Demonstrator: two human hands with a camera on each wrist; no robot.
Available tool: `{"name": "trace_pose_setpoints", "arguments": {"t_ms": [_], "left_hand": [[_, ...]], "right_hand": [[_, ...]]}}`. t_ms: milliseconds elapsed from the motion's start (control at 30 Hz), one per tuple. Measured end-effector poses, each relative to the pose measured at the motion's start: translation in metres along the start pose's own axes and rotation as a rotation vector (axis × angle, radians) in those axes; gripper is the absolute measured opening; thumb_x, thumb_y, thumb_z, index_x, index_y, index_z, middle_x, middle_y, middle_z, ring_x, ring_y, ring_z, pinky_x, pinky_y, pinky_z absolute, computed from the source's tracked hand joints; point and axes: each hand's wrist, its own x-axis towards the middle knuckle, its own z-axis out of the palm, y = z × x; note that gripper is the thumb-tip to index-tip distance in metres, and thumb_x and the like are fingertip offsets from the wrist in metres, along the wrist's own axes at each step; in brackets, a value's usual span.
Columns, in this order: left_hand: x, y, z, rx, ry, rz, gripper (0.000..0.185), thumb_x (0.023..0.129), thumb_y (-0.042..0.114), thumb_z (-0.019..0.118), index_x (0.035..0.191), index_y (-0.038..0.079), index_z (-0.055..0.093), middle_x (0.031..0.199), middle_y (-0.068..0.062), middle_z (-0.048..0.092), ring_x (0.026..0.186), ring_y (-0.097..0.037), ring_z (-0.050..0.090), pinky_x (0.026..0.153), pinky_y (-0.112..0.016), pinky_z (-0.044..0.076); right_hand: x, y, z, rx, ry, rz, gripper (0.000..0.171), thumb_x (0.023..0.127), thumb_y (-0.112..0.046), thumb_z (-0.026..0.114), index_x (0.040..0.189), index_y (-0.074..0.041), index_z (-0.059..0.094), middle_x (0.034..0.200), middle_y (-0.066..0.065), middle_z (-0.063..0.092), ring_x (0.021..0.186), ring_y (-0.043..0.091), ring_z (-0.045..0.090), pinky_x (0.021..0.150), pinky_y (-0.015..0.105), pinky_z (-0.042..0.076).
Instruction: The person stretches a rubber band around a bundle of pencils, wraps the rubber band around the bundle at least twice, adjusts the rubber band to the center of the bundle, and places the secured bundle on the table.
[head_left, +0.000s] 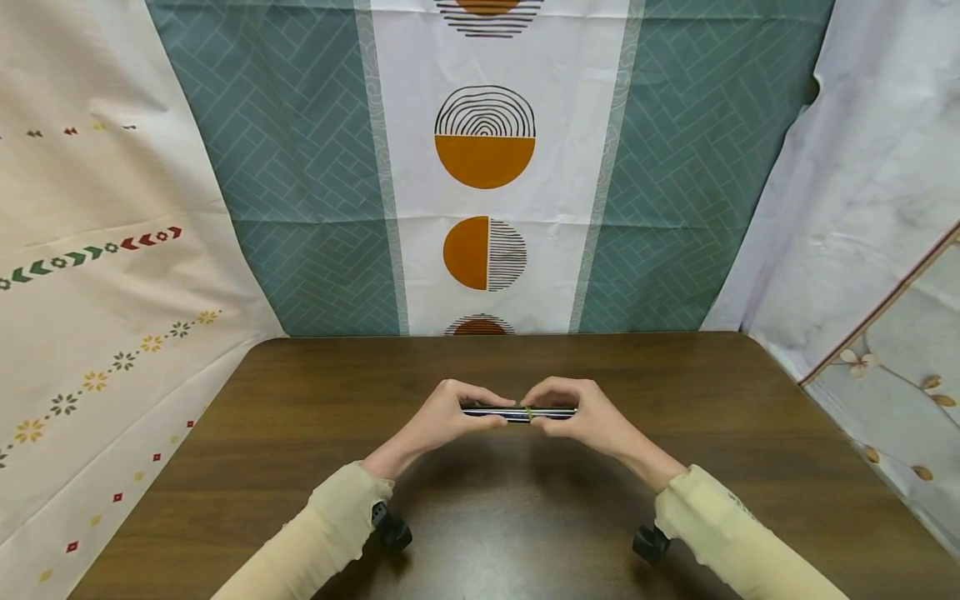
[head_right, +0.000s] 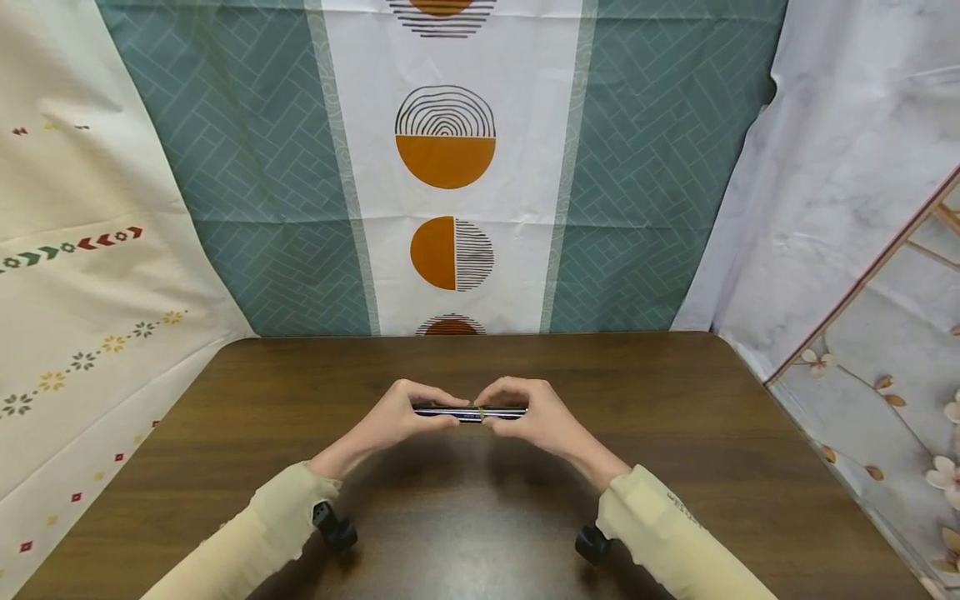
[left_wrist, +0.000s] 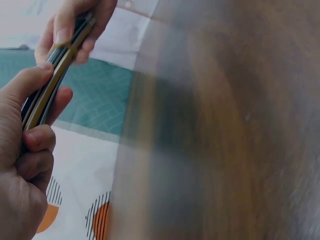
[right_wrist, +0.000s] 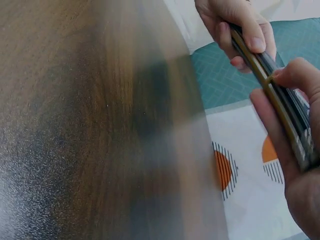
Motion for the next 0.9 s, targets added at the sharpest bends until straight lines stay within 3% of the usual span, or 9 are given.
{"name": "trace_pose_setpoints", "arguments": {"t_ms": [167, 233, 300, 433, 533, 633, 700, 900], "left_hand": [[-0.001, -0.001, 0.003, -0.003, 0.003, -0.027, 0.024, 0.085, 0.023, 0.078, 0.109, 0.021, 0.077, 0.104, 0.000, 0.077, 0.086, -0.009, 0.070, 0.073, -0.025, 0.056], [-0.001, -0.001, 0.002, -0.007, -0.006, -0.042, 0.025, 0.086, 0.023, 0.078, 0.110, 0.022, 0.076, 0.105, 0.000, 0.077, 0.087, -0.012, 0.071, 0.073, -0.025, 0.055], [-0.001, -0.001, -0.001, -0.021, -0.024, -0.057, 0.026, 0.086, 0.021, 0.078, 0.112, 0.021, 0.076, 0.103, -0.002, 0.077, 0.080, -0.019, 0.069, 0.068, -0.024, 0.054], [0.000, -0.001, -0.006, -0.072, -0.059, -0.093, 0.027, 0.088, 0.015, 0.075, 0.114, 0.020, 0.075, 0.098, -0.008, 0.075, 0.059, -0.029, 0.059, 0.050, -0.026, 0.043], [0.001, -0.001, -0.004, -0.108, -0.062, -0.078, 0.024, 0.088, 0.013, 0.074, 0.112, 0.017, 0.076, 0.096, -0.010, 0.075, 0.056, -0.022, 0.056, 0.049, -0.026, 0.042], [0.002, -0.001, 0.000, -0.140, -0.055, -0.024, 0.022, 0.088, 0.011, 0.075, 0.110, 0.011, 0.076, 0.098, -0.011, 0.075, 0.067, -0.012, 0.060, 0.061, -0.026, 0.050], [0.001, -0.003, 0.002, -0.146, -0.046, -0.001, 0.021, 0.087, 0.010, 0.075, 0.109, 0.010, 0.076, 0.099, -0.012, 0.075, 0.076, -0.009, 0.063, 0.067, -0.024, 0.052], [-0.002, -0.005, 0.001, -0.141, -0.037, 0.007, 0.021, 0.088, 0.010, 0.075, 0.108, 0.011, 0.076, 0.098, -0.011, 0.075, 0.073, -0.010, 0.062, 0.066, -0.024, 0.052]], "right_hand": [[-0.001, -0.003, -0.002, -0.009, -0.039, 0.063, 0.039, 0.084, -0.027, 0.080, 0.122, -0.026, 0.071, 0.118, -0.004, 0.073, 0.104, 0.015, 0.071, 0.082, 0.028, 0.057], [-0.001, -0.004, -0.004, -0.036, -0.059, 0.057, 0.043, 0.085, -0.024, 0.079, 0.126, -0.025, 0.067, 0.120, -0.002, 0.072, 0.101, 0.016, 0.071, 0.079, 0.029, 0.057], [0.000, -0.004, -0.008, -0.065, -0.080, 0.045, 0.038, 0.087, -0.018, 0.077, 0.122, -0.023, 0.065, 0.114, 0.002, 0.071, 0.092, 0.017, 0.070, 0.072, 0.031, 0.057], [0.002, -0.006, -0.016, -0.121, -0.091, 0.021, 0.022, 0.086, -0.007, 0.074, 0.101, -0.019, 0.063, 0.092, 0.005, 0.068, 0.072, 0.016, 0.063, 0.062, 0.031, 0.053], [0.004, -0.008, -0.017, -0.157, -0.105, 0.013, 0.020, 0.084, -0.006, 0.074, 0.092, -0.018, 0.061, 0.084, 0.002, 0.068, 0.071, 0.012, 0.061, 0.064, 0.028, 0.051], [0.005, -0.010, -0.014, -0.165, -0.106, 0.029, 0.020, 0.082, -0.005, 0.074, 0.088, -0.017, 0.059, 0.079, 0.000, 0.067, 0.067, 0.011, 0.058, 0.060, 0.027, 0.049], [0.005, -0.011, -0.011, -0.154, -0.097, 0.044, 0.020, 0.081, -0.004, 0.075, 0.088, -0.018, 0.061, 0.081, 0.001, 0.067, 0.065, 0.011, 0.058, 0.056, 0.027, 0.049], [0.005, -0.017, -0.008, -0.132, -0.077, 0.070, 0.018, 0.083, -0.007, 0.076, 0.094, -0.020, 0.070, 0.091, 0.001, 0.072, 0.063, 0.010, 0.061, 0.050, 0.029, 0.050]]}}
